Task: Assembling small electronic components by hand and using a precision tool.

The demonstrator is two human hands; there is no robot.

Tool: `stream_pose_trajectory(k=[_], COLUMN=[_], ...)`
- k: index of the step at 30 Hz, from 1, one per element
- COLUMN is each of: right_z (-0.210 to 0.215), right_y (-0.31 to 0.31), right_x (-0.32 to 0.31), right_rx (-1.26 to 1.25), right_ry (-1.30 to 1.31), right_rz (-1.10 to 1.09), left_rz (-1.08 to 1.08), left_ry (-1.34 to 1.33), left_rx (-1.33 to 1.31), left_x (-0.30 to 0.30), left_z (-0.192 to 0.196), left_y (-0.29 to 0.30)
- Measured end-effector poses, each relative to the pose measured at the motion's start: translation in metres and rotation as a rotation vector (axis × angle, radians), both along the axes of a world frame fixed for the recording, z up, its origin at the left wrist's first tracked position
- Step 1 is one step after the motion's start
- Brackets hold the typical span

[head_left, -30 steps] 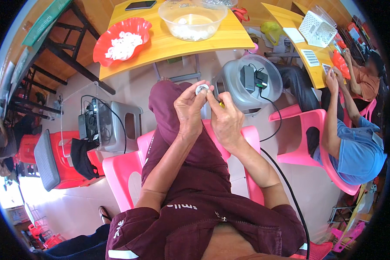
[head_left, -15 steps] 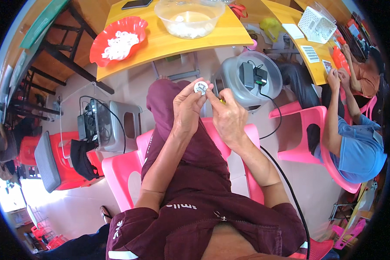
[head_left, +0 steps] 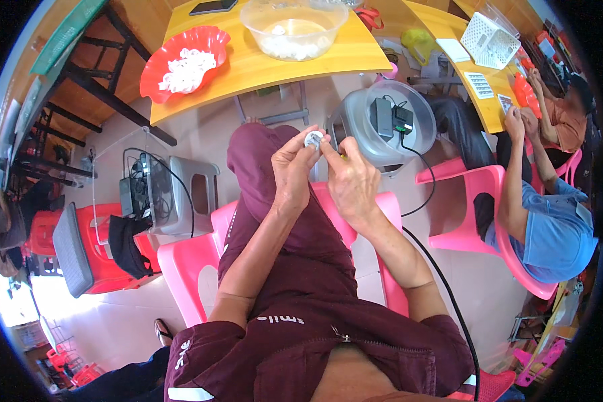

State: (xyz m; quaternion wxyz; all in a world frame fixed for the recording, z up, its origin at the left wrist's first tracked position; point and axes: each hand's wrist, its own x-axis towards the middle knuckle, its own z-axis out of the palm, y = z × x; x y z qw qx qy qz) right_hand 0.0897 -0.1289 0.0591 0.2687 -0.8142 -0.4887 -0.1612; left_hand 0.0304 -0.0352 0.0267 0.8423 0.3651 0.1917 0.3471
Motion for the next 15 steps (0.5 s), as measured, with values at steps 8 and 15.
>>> stream_pose_trajectory(k=[8,15], right_z=[0.006,0.001], right_y=[-0.007,-0.006], right_x=[0.003,0.004], right_rx=[0.037,0.045], right_ry=[0.119,0.134], right_rz=[0.070,0.080], left_rz=[0.383,0.742], left_ry=[0.110,0.531], left_rx=[0.343,0.980], left_x=[-0.025,-0.059], left_z=[0.016,0.059], left_y=[0.074,0.202])
